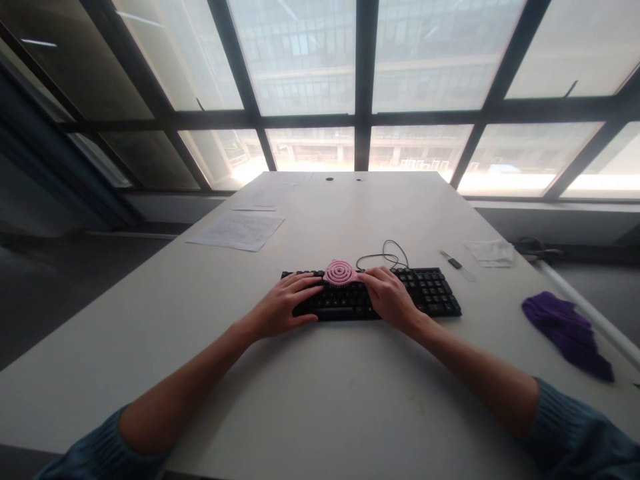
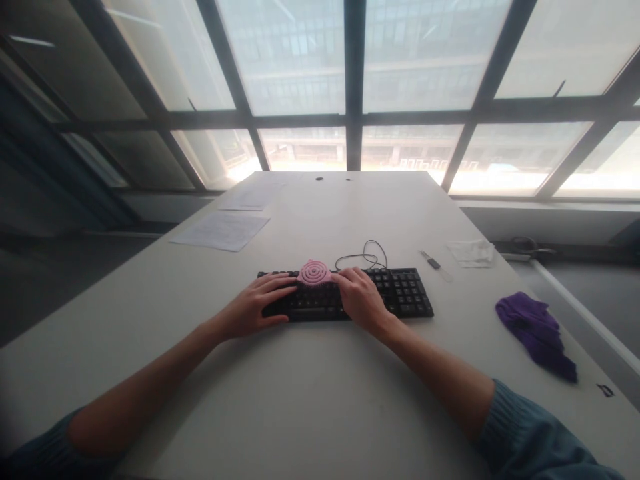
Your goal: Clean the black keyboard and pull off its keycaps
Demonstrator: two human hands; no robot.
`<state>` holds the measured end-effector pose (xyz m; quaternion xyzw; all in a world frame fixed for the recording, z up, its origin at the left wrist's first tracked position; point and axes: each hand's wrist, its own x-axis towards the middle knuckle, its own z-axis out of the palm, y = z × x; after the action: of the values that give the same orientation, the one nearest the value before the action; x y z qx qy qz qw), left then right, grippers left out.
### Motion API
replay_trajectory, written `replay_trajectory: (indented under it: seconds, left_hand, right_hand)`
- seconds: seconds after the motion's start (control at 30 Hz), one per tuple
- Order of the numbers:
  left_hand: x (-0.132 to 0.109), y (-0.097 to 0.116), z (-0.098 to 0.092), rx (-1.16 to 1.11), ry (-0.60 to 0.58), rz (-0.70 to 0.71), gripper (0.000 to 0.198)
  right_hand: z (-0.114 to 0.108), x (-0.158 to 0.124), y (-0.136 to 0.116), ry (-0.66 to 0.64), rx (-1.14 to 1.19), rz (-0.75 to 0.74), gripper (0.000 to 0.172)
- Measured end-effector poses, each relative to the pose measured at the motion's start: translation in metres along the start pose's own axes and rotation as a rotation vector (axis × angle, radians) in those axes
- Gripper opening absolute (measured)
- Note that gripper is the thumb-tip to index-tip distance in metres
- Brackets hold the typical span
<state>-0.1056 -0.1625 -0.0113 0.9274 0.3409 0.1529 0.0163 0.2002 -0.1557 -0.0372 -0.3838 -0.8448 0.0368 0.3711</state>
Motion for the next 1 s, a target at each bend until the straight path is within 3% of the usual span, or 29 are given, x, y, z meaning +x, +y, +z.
replay_trajectory:
  seconds: [0.2, 0.5, 0.77, 1.0]
  left_hand:
    - [-0.0001, -0.0011, 0.0011, 0.005, 0.002, 0.007, 0.062]
    - [-0.0006, -0.0007, 0.0015, -0.006, 0.014, 0.001, 0.061]
    - [-0.0005, -0.001, 0.0009, -0.006, 0.002, -0.003, 0.061]
    - [-0.0013, -0.0021, 0.0023, -0.002, 0.007, -0.007, 0.061]
  right_hand:
    - [-0.0003, 0.0009, -0.0012, -0.07, -0.001, -0.055, 0.042]
    - [-0.0004, -0.0008, -0.0015, 0.036, -0.033, 0.034, 0.037]
    - [-0.0012, 0.0006, -0.0019, -0.045, -0.029, -0.009, 0.039]
    - [-0.0005, -0.0004, -0.0008, 0.04, -0.074, 0.069, 0.034]
